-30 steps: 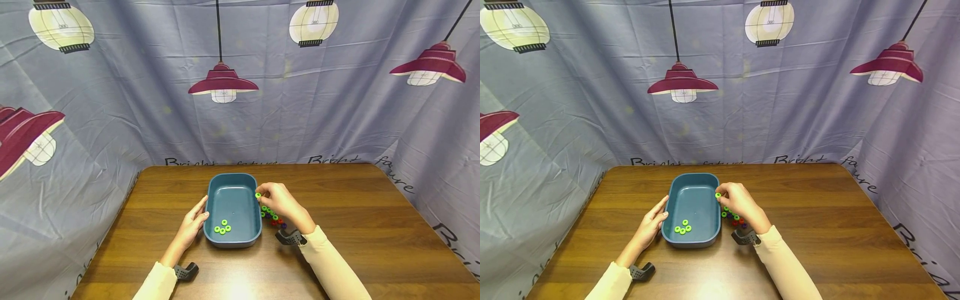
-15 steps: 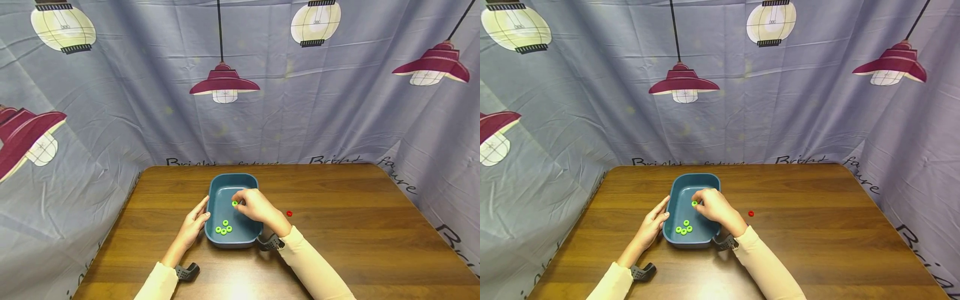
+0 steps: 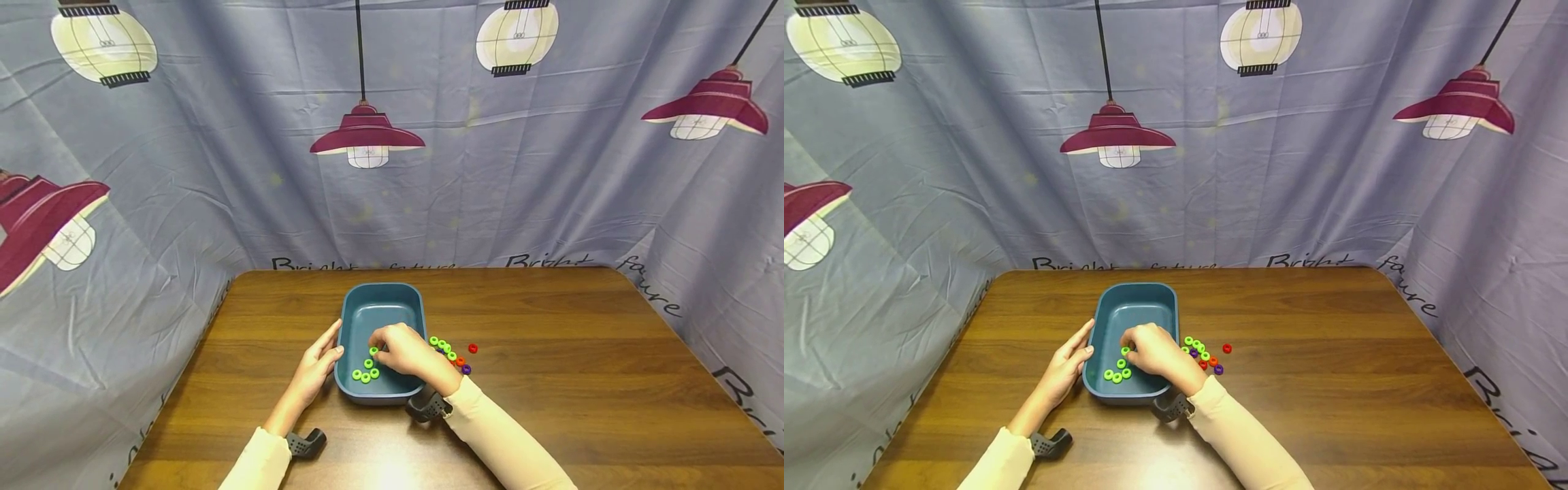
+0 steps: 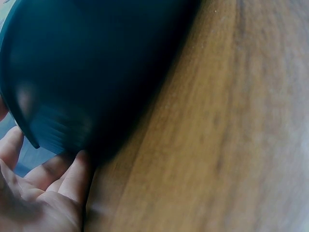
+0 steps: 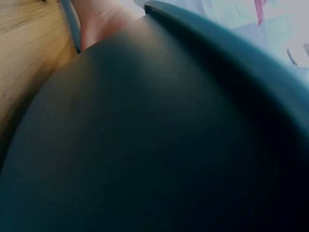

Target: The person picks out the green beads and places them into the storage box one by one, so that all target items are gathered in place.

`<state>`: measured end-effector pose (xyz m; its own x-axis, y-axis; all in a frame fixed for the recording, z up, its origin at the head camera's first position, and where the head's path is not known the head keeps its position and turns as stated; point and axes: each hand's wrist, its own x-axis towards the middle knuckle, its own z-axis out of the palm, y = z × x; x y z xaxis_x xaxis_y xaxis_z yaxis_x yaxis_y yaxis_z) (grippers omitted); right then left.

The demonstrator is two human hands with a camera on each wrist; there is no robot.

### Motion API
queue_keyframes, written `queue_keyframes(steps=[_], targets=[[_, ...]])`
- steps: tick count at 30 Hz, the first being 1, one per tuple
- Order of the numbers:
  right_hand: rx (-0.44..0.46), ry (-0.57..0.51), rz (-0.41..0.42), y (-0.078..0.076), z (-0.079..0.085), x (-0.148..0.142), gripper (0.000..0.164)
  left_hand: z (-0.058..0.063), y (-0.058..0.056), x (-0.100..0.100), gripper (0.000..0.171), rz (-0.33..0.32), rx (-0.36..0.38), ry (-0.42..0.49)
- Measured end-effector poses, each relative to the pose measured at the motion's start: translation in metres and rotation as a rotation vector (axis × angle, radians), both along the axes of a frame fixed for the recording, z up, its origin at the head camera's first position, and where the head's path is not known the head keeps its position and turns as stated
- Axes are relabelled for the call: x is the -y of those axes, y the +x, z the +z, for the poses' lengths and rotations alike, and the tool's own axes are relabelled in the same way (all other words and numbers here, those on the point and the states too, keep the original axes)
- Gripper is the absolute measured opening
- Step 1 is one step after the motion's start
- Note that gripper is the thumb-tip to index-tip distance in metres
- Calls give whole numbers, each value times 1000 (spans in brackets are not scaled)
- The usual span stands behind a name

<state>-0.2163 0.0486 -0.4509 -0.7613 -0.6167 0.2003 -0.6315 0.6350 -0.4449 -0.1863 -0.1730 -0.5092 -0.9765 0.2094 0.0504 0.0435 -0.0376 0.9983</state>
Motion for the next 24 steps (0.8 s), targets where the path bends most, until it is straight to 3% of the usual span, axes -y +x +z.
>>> queue_keyframes(steps=[16,24], targets=[[-11,133,-48,2,-8,4,9,-1,-1,-1,62,-3,-6,-22],[-8,142,-56,2,-9,5,11,0,0,0,62,0,0,-1]])
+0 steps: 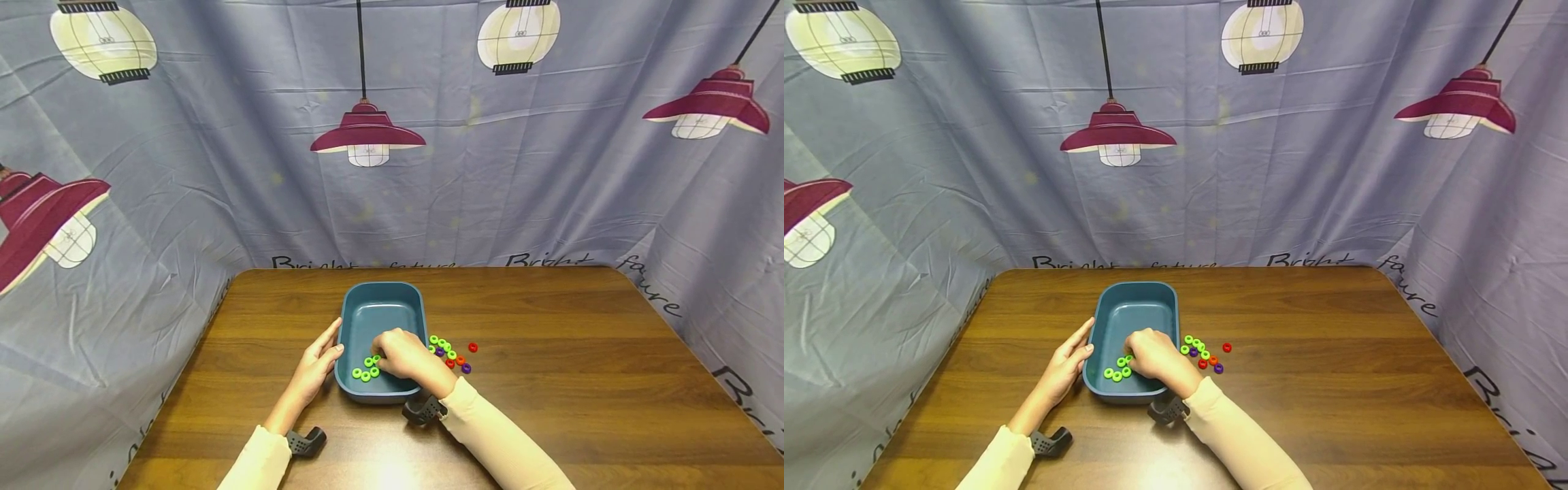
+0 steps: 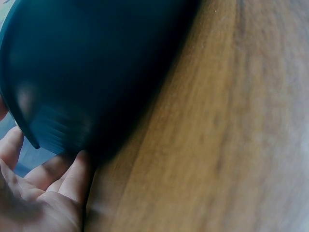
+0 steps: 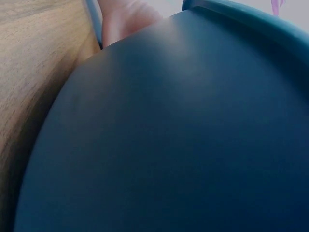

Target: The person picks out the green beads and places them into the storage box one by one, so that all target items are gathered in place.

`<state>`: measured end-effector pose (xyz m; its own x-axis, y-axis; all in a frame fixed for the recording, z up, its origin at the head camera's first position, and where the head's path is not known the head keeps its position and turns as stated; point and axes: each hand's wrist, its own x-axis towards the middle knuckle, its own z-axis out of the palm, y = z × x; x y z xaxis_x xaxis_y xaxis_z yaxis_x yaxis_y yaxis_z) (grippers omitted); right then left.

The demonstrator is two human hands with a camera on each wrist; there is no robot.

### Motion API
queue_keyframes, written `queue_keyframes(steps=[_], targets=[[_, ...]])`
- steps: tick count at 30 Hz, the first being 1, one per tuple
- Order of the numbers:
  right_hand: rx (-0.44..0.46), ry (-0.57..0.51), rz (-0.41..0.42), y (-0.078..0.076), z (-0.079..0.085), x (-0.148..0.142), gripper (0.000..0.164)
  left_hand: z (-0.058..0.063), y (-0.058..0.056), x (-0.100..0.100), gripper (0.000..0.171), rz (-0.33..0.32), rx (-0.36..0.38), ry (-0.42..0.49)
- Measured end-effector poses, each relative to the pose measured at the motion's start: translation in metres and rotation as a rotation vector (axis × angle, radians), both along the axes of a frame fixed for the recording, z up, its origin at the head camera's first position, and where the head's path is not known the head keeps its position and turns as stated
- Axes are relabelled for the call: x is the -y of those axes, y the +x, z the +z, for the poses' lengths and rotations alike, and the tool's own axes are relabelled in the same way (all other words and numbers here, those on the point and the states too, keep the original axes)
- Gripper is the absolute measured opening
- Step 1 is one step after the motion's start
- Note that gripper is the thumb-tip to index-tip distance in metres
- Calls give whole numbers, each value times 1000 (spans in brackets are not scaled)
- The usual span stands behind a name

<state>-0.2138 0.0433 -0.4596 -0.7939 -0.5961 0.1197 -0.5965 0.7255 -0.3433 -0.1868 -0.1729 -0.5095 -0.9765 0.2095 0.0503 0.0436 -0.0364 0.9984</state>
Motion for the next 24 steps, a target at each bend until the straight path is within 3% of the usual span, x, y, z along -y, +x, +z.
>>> queue_keyframes(steps=[15,24], targets=[[47,-9,72,-2,0,1,9,0,-1,1,62,-2,-17,-16],[57,-14,70,-1,1,1,7,-1,1,0,62,8,-10,-18]])
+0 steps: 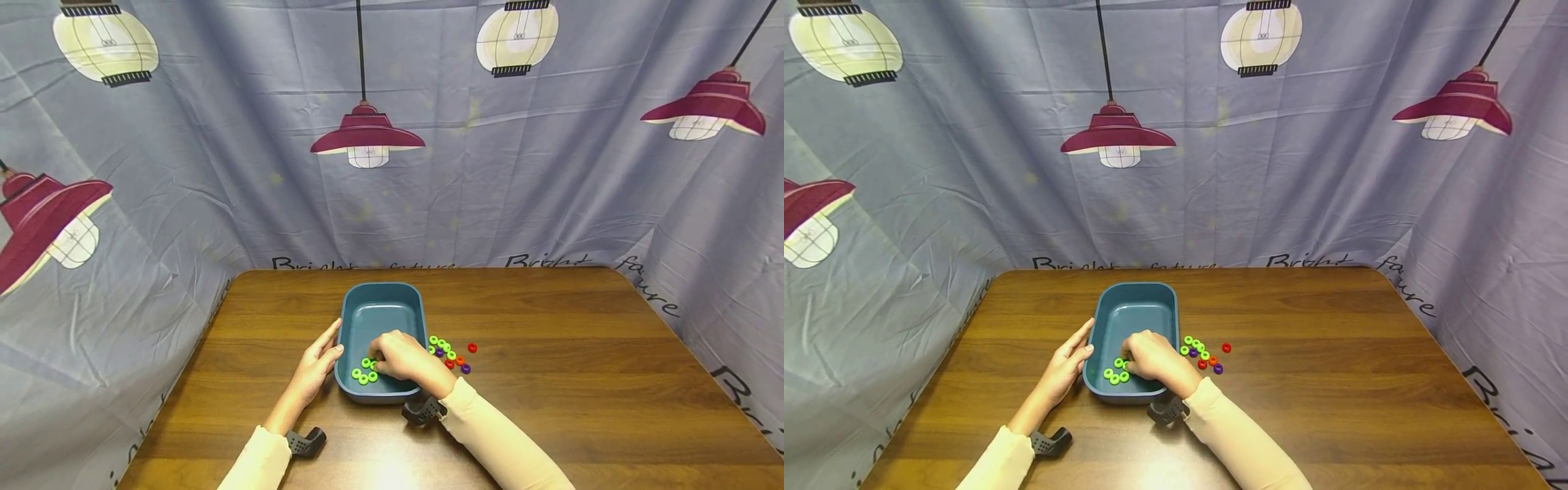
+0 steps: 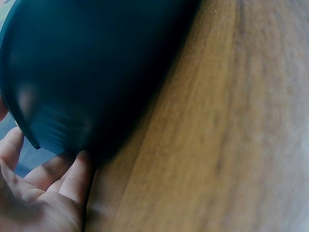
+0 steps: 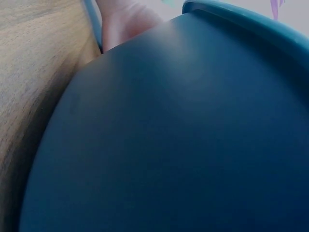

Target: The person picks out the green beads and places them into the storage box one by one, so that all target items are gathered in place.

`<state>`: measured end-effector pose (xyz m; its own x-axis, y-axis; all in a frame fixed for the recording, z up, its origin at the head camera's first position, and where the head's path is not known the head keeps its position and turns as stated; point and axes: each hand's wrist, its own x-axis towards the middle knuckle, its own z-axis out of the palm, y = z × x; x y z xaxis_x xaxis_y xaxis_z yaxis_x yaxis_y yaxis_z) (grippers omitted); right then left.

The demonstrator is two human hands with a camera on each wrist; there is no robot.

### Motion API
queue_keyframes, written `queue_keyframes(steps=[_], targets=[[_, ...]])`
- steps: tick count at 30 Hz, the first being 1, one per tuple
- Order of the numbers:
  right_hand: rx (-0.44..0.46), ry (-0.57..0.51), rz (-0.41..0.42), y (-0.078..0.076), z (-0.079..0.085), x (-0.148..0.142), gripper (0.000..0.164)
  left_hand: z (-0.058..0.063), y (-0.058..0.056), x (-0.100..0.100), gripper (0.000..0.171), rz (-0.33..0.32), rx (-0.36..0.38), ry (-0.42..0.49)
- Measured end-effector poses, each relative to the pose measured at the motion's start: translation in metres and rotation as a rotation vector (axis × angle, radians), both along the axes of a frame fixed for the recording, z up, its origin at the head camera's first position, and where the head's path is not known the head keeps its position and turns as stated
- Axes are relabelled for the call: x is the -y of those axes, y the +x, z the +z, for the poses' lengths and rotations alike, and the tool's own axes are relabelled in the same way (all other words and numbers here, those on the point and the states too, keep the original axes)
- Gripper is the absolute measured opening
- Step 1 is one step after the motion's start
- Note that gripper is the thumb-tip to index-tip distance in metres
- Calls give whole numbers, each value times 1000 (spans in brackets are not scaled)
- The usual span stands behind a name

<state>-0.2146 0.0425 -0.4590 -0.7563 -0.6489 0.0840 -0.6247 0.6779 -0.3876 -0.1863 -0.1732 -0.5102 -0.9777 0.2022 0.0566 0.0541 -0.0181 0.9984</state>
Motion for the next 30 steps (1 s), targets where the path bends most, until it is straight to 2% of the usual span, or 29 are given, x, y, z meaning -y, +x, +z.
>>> queue_keyframes(steps=[5,10,18,25,30], targets=[[-15,-13,1,0,-1,-1,6,0,0,-1,62,5,8,7],[-64,-42,5,0,1,-3,12,-1,0,0,62,-6,3,-4],[-95,-125,19,0,11,-12,16,-2,0,1,62,-12,-6,-8],[-138,-221,17,-3,22,-32,18,-1,1,1,62,-7,-19,-14],[-155,-275,-43,-6,27,-54,17,-1,0,0,62,-3,-17,-14]])
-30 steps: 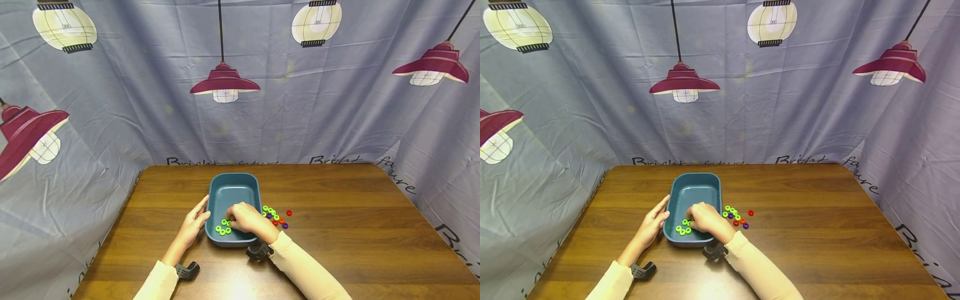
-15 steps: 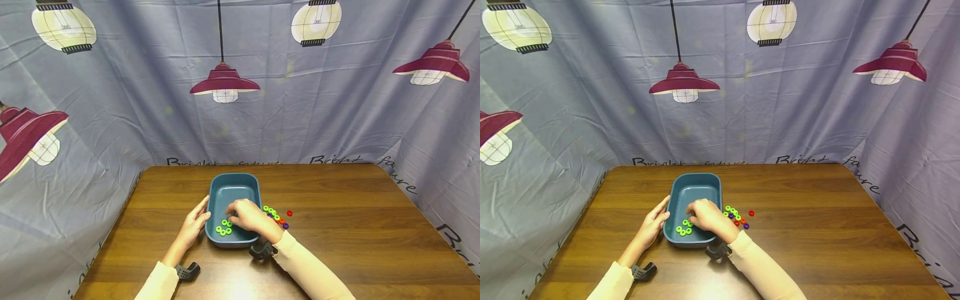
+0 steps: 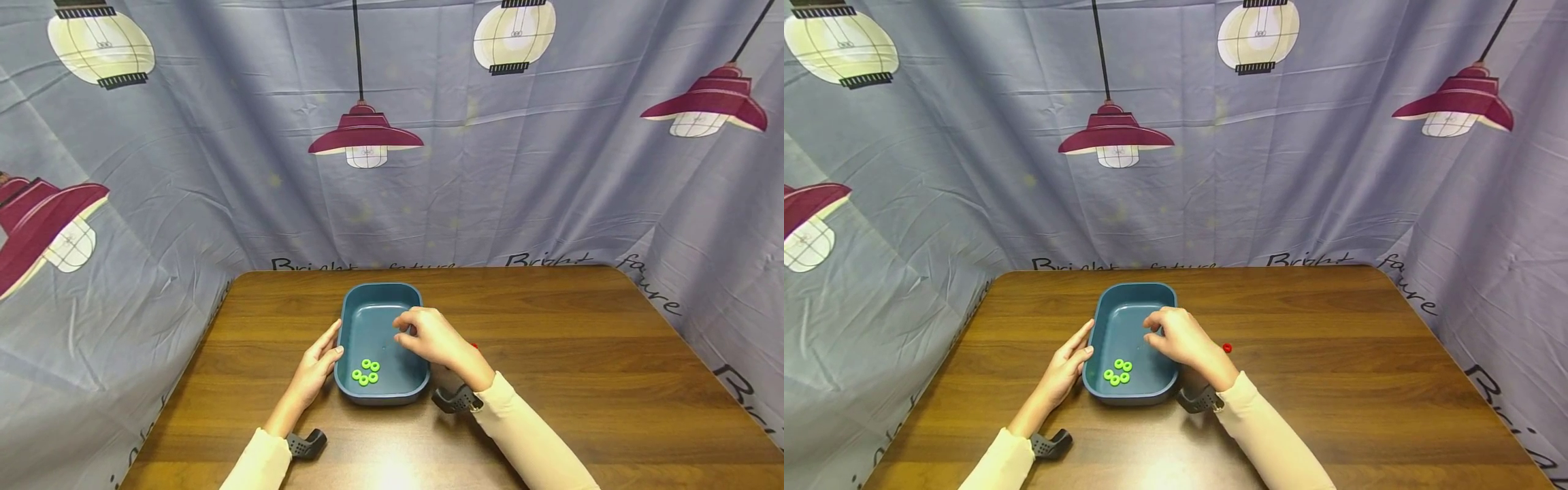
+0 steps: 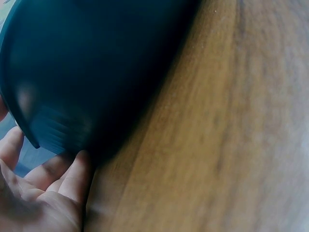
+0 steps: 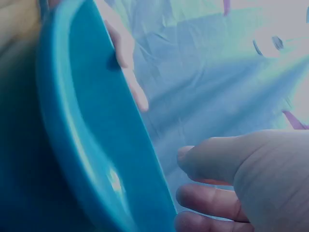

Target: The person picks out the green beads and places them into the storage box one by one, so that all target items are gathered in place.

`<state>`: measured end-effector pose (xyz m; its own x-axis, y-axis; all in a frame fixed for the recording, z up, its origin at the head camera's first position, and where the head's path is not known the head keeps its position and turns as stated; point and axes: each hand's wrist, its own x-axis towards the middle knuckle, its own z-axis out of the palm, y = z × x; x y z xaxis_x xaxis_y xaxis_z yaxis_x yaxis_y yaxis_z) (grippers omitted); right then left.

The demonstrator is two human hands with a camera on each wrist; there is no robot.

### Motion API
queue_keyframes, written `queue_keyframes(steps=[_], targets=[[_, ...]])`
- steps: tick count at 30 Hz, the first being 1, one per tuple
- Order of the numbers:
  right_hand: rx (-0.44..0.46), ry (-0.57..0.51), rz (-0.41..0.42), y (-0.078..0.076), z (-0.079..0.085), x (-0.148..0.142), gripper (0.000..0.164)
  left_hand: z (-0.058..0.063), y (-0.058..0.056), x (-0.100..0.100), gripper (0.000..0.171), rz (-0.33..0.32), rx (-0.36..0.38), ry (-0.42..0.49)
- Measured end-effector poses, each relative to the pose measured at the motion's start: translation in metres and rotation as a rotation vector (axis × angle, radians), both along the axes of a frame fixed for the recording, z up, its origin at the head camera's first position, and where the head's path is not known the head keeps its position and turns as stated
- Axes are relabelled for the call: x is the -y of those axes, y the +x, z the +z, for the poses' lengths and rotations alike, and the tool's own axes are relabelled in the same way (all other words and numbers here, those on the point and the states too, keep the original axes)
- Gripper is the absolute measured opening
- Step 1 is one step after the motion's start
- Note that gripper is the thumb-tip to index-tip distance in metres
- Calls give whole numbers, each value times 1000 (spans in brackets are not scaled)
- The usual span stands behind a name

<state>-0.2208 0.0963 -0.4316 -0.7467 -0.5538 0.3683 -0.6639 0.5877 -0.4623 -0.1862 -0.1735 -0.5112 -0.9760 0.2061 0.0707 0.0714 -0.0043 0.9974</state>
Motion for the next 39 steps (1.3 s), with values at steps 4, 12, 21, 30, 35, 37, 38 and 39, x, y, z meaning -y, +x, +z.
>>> queue_keyframes(steps=[4,12,21,30,35,37,38,39], targets=[[3,-5,-59,-2,-2,-20,17,0,0,0,62,6,6,4],[23,2,-138,-3,-16,-56,14,0,0,0,62,6,3,14],[-6,55,-168,-1,-34,-83,13,-1,0,0,62,-2,-3,9],[46,112,-213,4,-43,-91,11,-1,0,1,61,1,-1,18],[63,147,-228,5,-48,-91,8,-2,-1,0,62,-9,7,26],[57,158,-237,5,-49,-90,7,-2,-1,0,62,-10,9,31],[52,162,-242,6,-49,-89,7,-2,-1,0,62,-9,10,32],[49,164,-246,6,-49,-89,7,-2,-2,0,62,-8,10,34]])
